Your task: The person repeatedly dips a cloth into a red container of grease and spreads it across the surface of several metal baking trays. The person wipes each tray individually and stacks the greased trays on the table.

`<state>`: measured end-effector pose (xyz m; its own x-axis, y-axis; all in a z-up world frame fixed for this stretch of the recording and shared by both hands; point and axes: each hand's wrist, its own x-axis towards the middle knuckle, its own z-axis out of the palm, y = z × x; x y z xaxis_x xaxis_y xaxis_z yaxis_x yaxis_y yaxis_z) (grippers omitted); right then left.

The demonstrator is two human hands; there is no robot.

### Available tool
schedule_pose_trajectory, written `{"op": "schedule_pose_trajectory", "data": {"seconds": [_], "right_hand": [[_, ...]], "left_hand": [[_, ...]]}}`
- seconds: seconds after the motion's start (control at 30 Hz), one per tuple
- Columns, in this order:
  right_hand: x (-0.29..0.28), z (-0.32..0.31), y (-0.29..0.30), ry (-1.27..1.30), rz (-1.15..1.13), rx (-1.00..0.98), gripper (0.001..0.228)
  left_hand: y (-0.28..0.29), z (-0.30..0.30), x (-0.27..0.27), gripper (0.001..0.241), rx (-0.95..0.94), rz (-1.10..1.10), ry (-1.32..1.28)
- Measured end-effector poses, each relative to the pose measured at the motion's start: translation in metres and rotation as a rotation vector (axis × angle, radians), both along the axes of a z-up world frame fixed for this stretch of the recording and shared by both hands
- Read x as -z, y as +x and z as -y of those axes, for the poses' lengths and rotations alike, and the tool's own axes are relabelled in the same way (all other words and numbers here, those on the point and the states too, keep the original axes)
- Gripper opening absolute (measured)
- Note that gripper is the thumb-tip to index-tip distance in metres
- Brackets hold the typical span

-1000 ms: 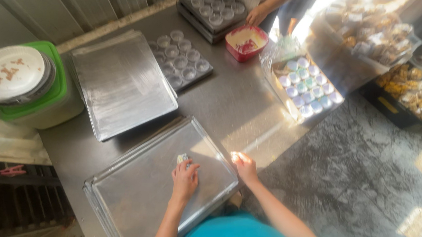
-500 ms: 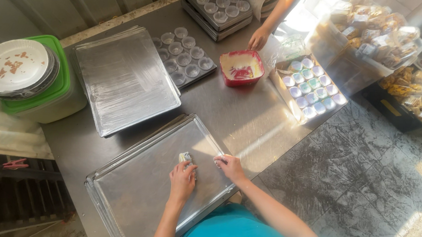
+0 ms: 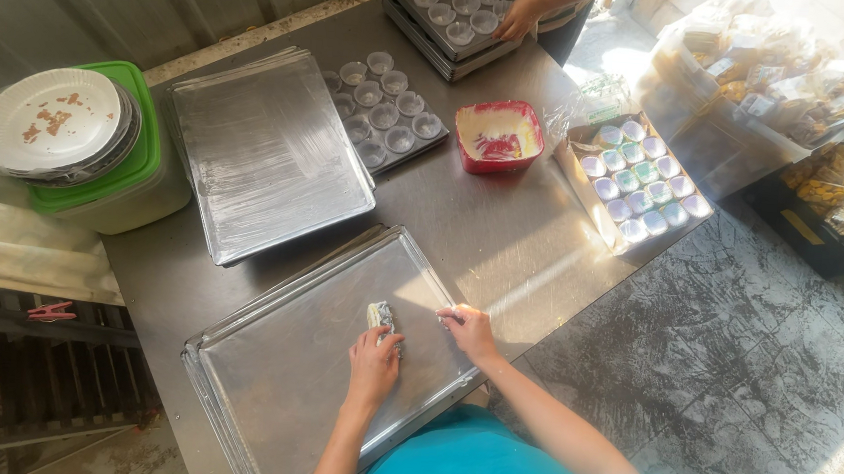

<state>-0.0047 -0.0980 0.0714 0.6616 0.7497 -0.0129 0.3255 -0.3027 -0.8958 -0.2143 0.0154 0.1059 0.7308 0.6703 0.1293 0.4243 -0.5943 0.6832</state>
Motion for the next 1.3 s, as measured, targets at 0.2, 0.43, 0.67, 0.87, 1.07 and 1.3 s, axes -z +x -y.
{"op": "schedule_pose_trajectory", "data": {"seconds": [0.2,0.43,0.67,0.87,1.07,1.3], "right_hand": [[0.012,0.006,0.008,0.049,0.094,-0.007,0.020],[0.023,0.007,0.015,0.068,0.087,0.047,0.023],[0.015,0.003,0.012,0.121,0.023,0.042,0.027],[0.006,0.002,0.011,0.116,0.046,0.044,0.028],[0.007,0.004,0.011,0.122,0.043,0.045,0.028],[0.013,0.007,0.011,0.099,0.055,0.052,0.027]], "left_hand": [[0.007,-0.003,0.004,0.027,0.006,-0.004,-0.001],[0.016,0.000,0.006,0.025,0.029,-0.001,-0.019],[0.018,0.003,0.008,0.026,0.039,0.004,-0.018],[0.019,0.010,0.008,0.027,0.055,0.005,-0.026],[0.020,0.015,0.011,0.027,0.067,-0.003,-0.035],[0.022,0.008,0.009,0.026,0.058,0.005,-0.019]]}}
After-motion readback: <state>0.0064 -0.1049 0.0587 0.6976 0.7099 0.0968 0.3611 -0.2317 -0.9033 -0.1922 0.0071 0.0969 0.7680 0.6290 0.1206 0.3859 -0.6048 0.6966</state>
